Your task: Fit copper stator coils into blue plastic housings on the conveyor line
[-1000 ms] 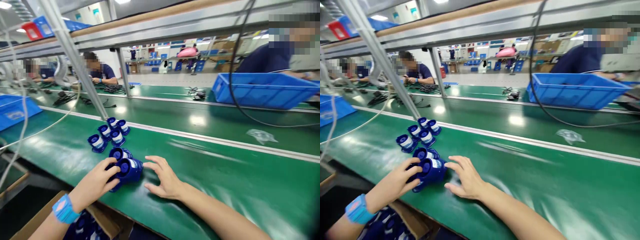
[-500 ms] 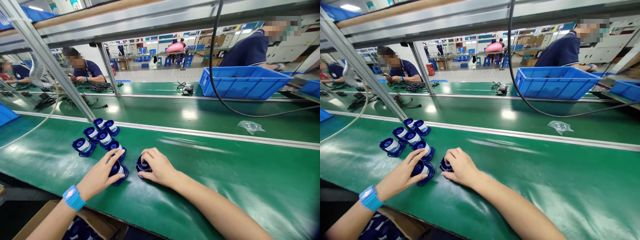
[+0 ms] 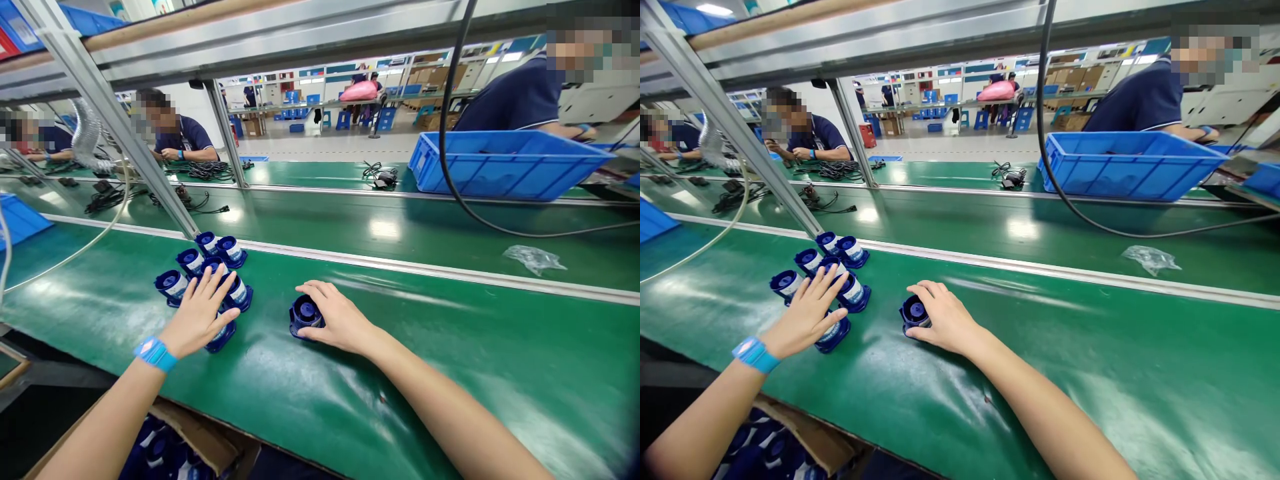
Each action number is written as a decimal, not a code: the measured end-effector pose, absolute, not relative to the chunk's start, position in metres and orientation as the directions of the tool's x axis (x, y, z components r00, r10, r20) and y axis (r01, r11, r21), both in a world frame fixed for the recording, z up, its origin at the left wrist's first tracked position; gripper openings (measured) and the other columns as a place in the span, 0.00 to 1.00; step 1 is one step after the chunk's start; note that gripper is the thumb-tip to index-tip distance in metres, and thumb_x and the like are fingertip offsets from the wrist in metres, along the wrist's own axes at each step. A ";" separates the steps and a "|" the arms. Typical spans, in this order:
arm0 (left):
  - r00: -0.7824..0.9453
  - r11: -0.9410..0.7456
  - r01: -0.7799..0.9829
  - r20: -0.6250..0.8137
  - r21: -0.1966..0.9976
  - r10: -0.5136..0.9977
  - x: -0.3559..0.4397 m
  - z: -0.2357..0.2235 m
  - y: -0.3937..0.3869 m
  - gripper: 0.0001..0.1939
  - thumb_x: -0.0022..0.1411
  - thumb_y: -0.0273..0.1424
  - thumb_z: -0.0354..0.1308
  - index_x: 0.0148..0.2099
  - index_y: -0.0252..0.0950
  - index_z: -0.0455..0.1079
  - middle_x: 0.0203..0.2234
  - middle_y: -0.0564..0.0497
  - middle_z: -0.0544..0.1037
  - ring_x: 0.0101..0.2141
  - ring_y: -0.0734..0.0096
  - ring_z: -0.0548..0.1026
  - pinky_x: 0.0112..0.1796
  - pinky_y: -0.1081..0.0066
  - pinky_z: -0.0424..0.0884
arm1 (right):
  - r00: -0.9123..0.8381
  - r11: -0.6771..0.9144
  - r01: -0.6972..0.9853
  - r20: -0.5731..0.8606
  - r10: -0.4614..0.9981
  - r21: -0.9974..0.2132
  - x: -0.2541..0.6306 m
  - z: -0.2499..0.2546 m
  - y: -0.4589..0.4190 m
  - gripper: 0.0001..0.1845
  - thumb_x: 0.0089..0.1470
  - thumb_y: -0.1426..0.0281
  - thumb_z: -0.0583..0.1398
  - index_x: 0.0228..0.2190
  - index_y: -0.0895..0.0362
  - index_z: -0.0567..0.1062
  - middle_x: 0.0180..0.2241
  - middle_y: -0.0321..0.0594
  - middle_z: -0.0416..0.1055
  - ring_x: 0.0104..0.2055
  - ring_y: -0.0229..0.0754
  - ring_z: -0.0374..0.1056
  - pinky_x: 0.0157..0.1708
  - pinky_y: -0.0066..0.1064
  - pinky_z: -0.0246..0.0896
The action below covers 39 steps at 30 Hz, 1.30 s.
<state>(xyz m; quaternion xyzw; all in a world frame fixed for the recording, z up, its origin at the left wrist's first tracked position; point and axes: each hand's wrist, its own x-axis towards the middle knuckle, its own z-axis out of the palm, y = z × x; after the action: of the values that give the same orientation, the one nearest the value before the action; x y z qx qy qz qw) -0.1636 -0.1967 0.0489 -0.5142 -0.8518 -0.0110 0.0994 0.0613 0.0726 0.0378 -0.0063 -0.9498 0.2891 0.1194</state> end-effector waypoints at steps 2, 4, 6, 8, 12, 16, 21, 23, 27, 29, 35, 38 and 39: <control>-0.422 0.427 0.903 0.093 -0.039 0.902 -0.170 0.052 -0.188 0.33 0.74 0.51 0.37 0.75 0.48 0.43 0.73 0.50 0.45 0.72 0.48 0.42 0.67 0.40 0.47 | -0.974 0.815 -0.048 0.209 0.090 -0.578 0.062 0.038 0.074 0.39 0.53 0.61 0.72 0.61 0.52 0.64 0.59 0.47 0.64 0.60 0.54 0.61 0.60 0.50 0.62; -0.396 0.397 0.918 0.034 -0.017 0.918 -0.173 0.055 -0.187 0.32 0.74 0.51 0.38 0.74 0.49 0.45 0.72 0.51 0.50 0.71 0.51 0.46 0.68 0.44 0.49 | -0.978 0.805 -0.045 0.190 0.085 -0.592 0.062 0.037 0.074 0.36 0.55 0.61 0.71 0.60 0.52 0.64 0.57 0.45 0.66 0.59 0.52 0.62 0.59 0.49 0.62; -0.388 0.388 0.922 0.022 -0.014 0.922 -0.170 0.057 -0.197 0.33 0.73 0.52 0.41 0.74 0.49 0.45 0.71 0.51 0.53 0.71 0.53 0.49 0.68 0.48 0.52 | -0.981 0.800 -0.050 0.181 0.075 -0.598 0.061 0.036 0.074 0.36 0.56 0.62 0.70 0.61 0.52 0.64 0.57 0.44 0.67 0.58 0.52 0.63 0.59 0.49 0.62; -0.401 0.402 0.916 0.026 -0.018 0.916 -0.163 0.056 -0.217 0.35 0.72 0.53 0.44 0.74 0.48 0.45 0.71 0.50 0.54 0.70 0.52 0.51 0.67 0.49 0.54 | -0.981 0.797 -0.056 0.182 0.069 -0.601 0.061 0.034 0.074 0.36 0.56 0.61 0.70 0.61 0.52 0.63 0.57 0.44 0.67 0.57 0.52 0.63 0.59 0.49 0.62; -0.514 0.516 0.855 0.042 -0.056 0.857 -0.155 0.050 -0.271 0.38 0.69 0.55 0.46 0.74 0.49 0.45 0.71 0.49 0.53 0.70 0.48 0.52 0.65 0.44 0.57 | -0.981 0.794 -0.058 0.182 0.067 -0.605 0.060 0.030 0.074 0.36 0.57 0.61 0.69 0.61 0.51 0.62 0.58 0.44 0.66 0.57 0.52 0.63 0.58 0.49 0.63; -0.641 0.642 0.763 0.040 -0.082 0.767 -0.166 0.046 -0.316 0.39 0.68 0.57 0.43 0.75 0.49 0.43 0.72 0.50 0.51 0.71 0.48 0.50 0.65 0.41 0.55 | -0.981 0.798 -0.069 0.185 0.053 -0.599 0.060 0.027 0.075 0.36 0.57 0.61 0.69 0.62 0.51 0.62 0.59 0.44 0.66 0.57 0.52 0.63 0.58 0.49 0.63; -0.701 0.700 0.711 0.004 -0.073 0.713 -0.193 0.048 -0.345 0.39 0.68 0.56 0.41 0.75 0.48 0.43 0.72 0.51 0.50 0.71 0.49 0.48 0.66 0.43 0.54 | -0.985 0.804 -0.057 0.164 0.051 -0.593 0.060 0.028 0.075 0.36 0.58 0.61 0.68 0.63 0.49 0.61 0.58 0.44 0.65 0.57 0.52 0.63 0.57 0.49 0.64; -0.709 0.706 0.703 0.000 -0.078 0.706 -0.205 0.049 -0.353 0.38 0.68 0.56 0.41 0.75 0.47 0.45 0.72 0.52 0.51 0.71 0.50 0.48 0.66 0.43 0.53 | -0.987 0.806 -0.047 0.152 0.054 -0.590 0.060 0.030 0.075 0.37 0.57 0.61 0.69 0.63 0.49 0.62 0.57 0.44 0.65 0.56 0.53 0.63 0.56 0.49 0.65; -0.685 0.683 0.725 0.014 -0.087 0.728 -0.230 0.051 -0.360 0.37 0.69 0.54 0.41 0.74 0.45 0.49 0.71 0.51 0.54 0.71 0.49 0.49 0.67 0.43 0.52 | -0.992 0.794 -0.013 0.107 0.066 -0.607 0.061 0.032 0.074 0.37 0.58 0.61 0.68 0.64 0.45 0.62 0.57 0.44 0.64 0.55 0.52 0.65 0.55 0.48 0.67; -0.673 0.672 0.735 0.023 -0.091 0.740 -0.241 0.052 -0.359 0.36 0.69 0.54 0.42 0.73 0.45 0.51 0.71 0.50 0.55 0.71 0.47 0.49 0.67 0.43 0.51 | -0.994 0.782 -0.006 0.090 0.064 -0.623 0.062 0.032 0.074 0.36 0.59 0.61 0.67 0.65 0.43 0.61 0.58 0.44 0.63 0.54 0.51 0.67 0.54 0.47 0.68; -0.642 0.640 0.762 0.019 -0.094 0.767 -0.264 0.060 -0.358 0.37 0.67 0.56 0.43 0.72 0.47 0.54 0.72 0.50 0.49 0.71 0.44 0.47 0.66 0.44 0.52 | -0.993 0.773 -0.035 0.110 0.046 -0.633 0.061 0.028 0.076 0.38 0.60 0.61 0.66 0.67 0.42 0.57 0.60 0.43 0.60 0.58 0.51 0.65 0.58 0.46 0.65; -0.641 0.645 0.756 0.074 -0.112 0.764 -0.260 0.066 -0.354 0.44 0.64 0.61 0.44 0.73 0.41 0.51 0.73 0.44 0.44 0.71 0.38 0.45 0.66 0.39 0.50 | -0.991 0.757 -0.034 0.119 0.058 -0.653 0.060 0.027 0.076 0.43 0.59 0.62 0.67 0.68 0.43 0.53 0.60 0.43 0.61 0.60 0.51 0.63 0.59 0.47 0.63; -0.636 0.650 0.752 0.135 -0.114 0.760 -0.252 0.068 -0.349 0.47 0.63 0.62 0.44 0.74 0.39 0.48 0.73 0.42 0.43 0.71 0.36 0.44 0.66 0.37 0.48 | -0.991 0.746 -0.026 0.116 0.069 -0.665 0.059 0.026 0.075 0.45 0.58 0.63 0.67 0.69 0.44 0.52 0.61 0.44 0.61 0.60 0.51 0.63 0.60 0.48 0.63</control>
<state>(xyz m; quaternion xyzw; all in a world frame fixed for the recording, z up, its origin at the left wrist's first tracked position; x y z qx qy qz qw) -0.2520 -0.3491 0.0680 -0.4179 -0.9041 0.0238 0.0855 0.0593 0.0753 0.0264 -0.0114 -0.9320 0.3562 0.0664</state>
